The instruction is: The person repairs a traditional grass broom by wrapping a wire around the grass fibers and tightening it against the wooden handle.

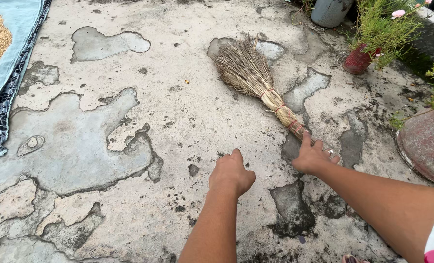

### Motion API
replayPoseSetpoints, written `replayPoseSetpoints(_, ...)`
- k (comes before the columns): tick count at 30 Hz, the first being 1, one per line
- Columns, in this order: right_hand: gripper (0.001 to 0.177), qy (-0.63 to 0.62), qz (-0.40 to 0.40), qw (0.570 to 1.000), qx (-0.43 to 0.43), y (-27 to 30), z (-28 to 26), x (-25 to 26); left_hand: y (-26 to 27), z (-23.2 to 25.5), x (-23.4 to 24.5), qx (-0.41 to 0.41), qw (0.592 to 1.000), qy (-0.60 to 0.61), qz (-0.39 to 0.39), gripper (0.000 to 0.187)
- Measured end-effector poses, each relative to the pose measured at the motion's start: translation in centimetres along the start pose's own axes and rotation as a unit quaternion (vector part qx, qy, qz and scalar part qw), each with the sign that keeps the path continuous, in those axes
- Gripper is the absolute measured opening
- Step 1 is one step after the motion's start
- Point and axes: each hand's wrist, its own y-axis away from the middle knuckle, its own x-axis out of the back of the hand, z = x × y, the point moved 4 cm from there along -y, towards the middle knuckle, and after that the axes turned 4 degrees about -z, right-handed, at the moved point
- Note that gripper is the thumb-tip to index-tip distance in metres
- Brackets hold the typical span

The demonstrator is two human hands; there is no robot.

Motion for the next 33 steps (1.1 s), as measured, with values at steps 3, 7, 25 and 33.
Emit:
replayPoseSetpoints(3, 0.118, 0.035, -0.010, 0.999, -0.004, -2.0, 2.6, -1.2, 0.9, 0.1, 0.4, 0.002, 0.999, 0.033, -0.013, 0.059)
replayPoseSetpoints(7, 0.083, 0.093, 0.051, 0.993, 0.055, -4.5, 5.6, -0.4, 2.0, 0.0, 1.2, 0.001, 0.997, 0.073, 0.000, 0.057)
replayPoseSetpoints(25, 0.028, -0.564, -0.196, 0.753, 0.275, 10.0, -15.4, 6.0, -2.2, 1.0, 6.1, 0.003, 0.858, 0.511, 0.045, 0.068)
replayPoseSetpoints(33, 0.044, -0.522, 0.018, 0.814, 0.254, 21.7, -17.2, 2.7, -1.1, 0.0, 12.9, -0.086, 0.928, 0.361, 0.033, 0.047)
